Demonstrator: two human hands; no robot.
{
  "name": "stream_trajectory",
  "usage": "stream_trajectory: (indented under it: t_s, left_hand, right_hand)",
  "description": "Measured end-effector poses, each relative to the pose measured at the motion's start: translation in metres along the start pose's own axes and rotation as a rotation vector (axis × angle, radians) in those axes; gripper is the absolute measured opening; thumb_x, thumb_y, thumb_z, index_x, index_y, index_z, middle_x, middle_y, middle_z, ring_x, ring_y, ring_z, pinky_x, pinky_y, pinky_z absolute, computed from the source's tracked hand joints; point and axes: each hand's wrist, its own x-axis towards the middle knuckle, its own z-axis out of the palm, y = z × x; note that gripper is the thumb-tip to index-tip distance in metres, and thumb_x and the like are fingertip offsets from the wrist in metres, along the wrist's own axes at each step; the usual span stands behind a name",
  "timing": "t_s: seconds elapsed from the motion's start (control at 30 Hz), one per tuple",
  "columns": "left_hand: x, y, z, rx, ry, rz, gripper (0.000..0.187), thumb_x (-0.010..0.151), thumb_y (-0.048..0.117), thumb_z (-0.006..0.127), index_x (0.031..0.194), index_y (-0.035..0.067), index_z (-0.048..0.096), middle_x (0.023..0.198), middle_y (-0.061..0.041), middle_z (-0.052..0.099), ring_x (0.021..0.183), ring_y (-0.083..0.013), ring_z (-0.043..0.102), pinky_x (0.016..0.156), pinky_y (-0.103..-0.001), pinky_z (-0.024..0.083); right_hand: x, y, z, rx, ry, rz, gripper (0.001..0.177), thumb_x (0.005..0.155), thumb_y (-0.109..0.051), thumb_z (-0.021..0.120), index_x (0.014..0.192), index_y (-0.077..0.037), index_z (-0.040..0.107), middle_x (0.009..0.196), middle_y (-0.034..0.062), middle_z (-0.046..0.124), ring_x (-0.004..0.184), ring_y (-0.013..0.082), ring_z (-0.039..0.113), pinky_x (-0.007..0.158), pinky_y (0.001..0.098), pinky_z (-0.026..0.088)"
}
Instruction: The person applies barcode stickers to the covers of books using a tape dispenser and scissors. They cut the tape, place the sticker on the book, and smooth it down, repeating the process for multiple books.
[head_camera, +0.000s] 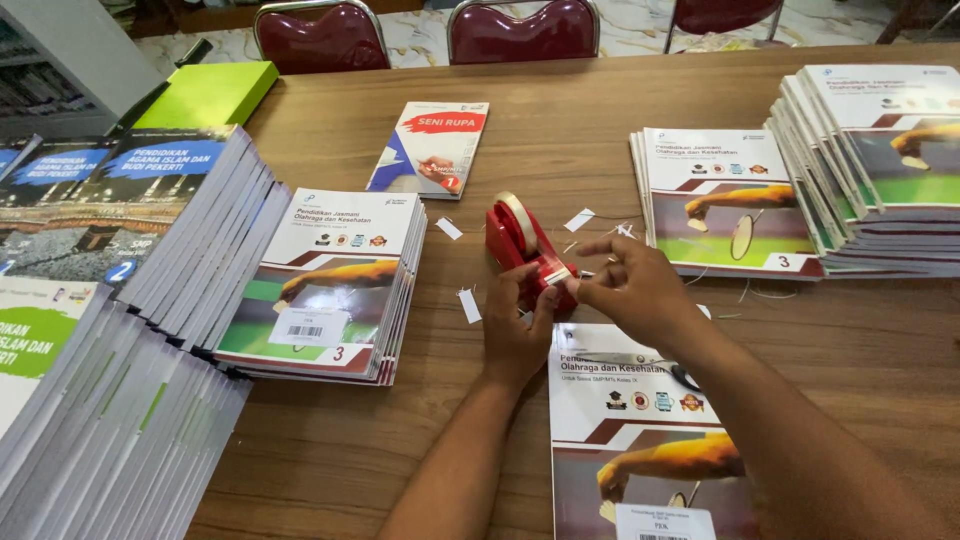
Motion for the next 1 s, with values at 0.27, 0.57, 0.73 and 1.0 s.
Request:
stream_trajectory:
  t_s: [0.27,0.57,0.73,1.0]
  left_hand:
    - [0.004,0.011,0.000,0.031,-0.037,0.118,0.025,0.101,0.025,0.064,0.122,0.012,0.070,0.107,-0.009,0.065,0.098,-0.0315,0.066,0.089,-0.043,0.052]
    - [0.001,-0.005,0.003,0.055,-0.062,0.132,0.019,0.101,0.021,0.063,0.115,0.017,0.076,0.109,-0.006,0.064,0.098,-0.0298,0.064,0.089,-0.041,0.051]
    - [0.003,0.003,0.003,0.082,-0.062,0.115,0.021,0.102,0.024,0.061,0.117,0.018,0.075,0.109,-0.005,0.065,0.096,-0.0280,0.064,0.087,-0.040,0.050]
    - [0.002,-0.003,0.003,0.066,-0.103,0.106,0.022,0.106,0.023,0.056,0.119,0.017,0.072,0.108,-0.006,0.063,0.093,-0.0278,0.062,0.084,-0.041,0.048]
  right_hand:
    - [-0.035,0.032,0.000,0.149,0.002,0.140,0.039,0.081,-0.009,0.079,0.119,-0.002,0.073,0.073,0.0160,0.075,0.058,0.0144,0.055,0.050,0.0236,0.038]
    - [-0.030,0.049,0.002,0.289,-0.065,0.158,0.025,0.086,-0.009,0.079,0.105,0.006,0.077,0.074,0.0202,0.075,0.057,0.0151,0.051,0.053,0.0261,0.040]
    - [-0.031,0.040,0.001,0.354,-0.071,0.093,0.023,0.084,-0.010,0.080,0.100,0.007,0.077,0.076,0.0178,0.074,0.064,0.0146,0.054,0.057,0.0250,0.040]
    - [-0.039,0.033,-0.009,0.284,-0.098,0.093,0.015,0.086,-0.001,0.075,0.096,0.009,0.078,0.072,0.0206,0.073,0.059,0.0157,0.055,0.056,0.0268,0.041]
